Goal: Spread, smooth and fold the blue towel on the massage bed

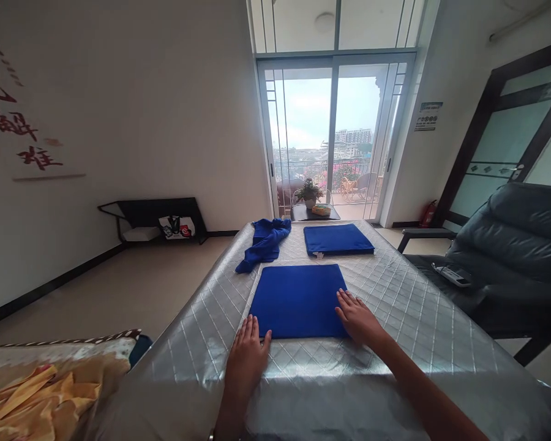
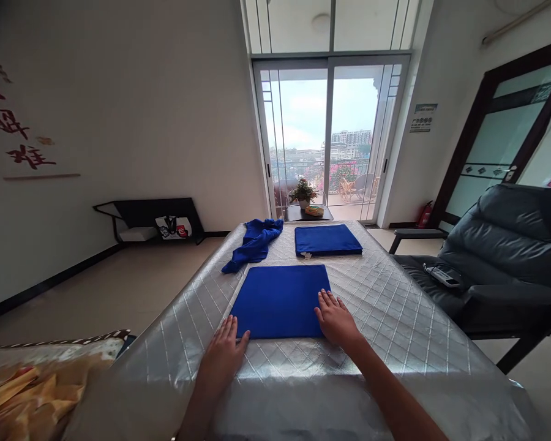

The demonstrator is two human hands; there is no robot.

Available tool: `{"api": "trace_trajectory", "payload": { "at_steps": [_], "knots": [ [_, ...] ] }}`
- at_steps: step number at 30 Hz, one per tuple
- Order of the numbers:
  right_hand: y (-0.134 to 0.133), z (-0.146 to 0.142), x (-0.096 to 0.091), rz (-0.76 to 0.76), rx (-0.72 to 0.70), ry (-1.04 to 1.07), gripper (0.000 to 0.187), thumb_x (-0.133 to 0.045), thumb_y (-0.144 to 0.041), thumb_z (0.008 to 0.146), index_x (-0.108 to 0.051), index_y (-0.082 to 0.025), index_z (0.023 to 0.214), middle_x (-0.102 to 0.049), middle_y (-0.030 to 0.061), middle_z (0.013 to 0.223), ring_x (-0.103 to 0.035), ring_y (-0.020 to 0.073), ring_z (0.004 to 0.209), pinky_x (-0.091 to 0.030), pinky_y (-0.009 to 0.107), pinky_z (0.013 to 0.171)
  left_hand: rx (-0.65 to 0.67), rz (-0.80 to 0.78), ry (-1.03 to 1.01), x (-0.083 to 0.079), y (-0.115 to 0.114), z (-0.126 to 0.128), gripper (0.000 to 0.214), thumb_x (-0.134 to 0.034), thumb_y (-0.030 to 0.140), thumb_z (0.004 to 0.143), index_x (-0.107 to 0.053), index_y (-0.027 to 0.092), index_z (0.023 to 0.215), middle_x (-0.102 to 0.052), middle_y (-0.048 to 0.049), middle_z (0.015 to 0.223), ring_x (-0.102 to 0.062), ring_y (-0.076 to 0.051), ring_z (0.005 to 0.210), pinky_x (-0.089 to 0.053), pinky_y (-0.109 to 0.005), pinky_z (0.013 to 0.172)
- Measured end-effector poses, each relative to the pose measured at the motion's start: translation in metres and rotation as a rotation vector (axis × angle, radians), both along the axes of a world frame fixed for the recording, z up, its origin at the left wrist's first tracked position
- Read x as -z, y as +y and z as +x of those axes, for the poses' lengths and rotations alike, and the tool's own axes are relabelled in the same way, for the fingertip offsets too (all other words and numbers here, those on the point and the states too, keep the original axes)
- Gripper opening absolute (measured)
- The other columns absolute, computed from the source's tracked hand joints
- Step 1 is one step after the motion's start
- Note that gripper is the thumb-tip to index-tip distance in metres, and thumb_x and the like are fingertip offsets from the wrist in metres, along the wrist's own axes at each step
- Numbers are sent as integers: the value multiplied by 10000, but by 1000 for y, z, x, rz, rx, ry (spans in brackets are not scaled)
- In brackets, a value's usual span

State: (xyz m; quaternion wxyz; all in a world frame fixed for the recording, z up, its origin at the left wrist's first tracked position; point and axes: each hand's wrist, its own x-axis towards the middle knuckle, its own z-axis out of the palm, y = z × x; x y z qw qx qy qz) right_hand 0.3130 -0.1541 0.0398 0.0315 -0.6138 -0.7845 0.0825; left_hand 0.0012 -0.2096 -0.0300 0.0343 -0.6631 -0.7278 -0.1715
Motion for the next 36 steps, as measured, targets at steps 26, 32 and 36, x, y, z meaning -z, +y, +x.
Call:
{"api": "trace_trajectory", "payload": {
  "at_steps": [26, 32, 36],
  "knots": [
    [50, -9, 23, -37, 104, 32, 664, -191, -409, 1033, -190, -53, 1593, -135, 98, 1666, -91, 232, 1541, -90, 425, 1240, 494, 73, 8, -29, 5, 80, 543, -396, 461, 1027, -435, 204, 1503, -461, -88, 1551, -412, -240, 1439, -430, -454, 1148],
    [50, -5, 30, 8, 55, -28, 624, -217, -344, 1024, -225, -90, 1594, -148, 96, 1667, -103, 237, 1539, -129, 439, 1235, 710, -6, 3, -57, 74, 151, 579, -270, 503, 1057, -427, 178, 1509, -452, -123, 1548, -381, -229, 1455, -372, -437, 1185],
    [52, -3, 35, 16, 48, -51, 624, -282, -253, 986, -235, -150, 1600, -134, 77, 1672, -98, 234, 1539, -137, 441, 1233, 644, -53, 5, -47, 108, 175, 629, -190, 504, 1061, -391, 127, 1523, -391, -144, 1578, -314, -229, 1486, -312, -450, 1214]
  ]
}}
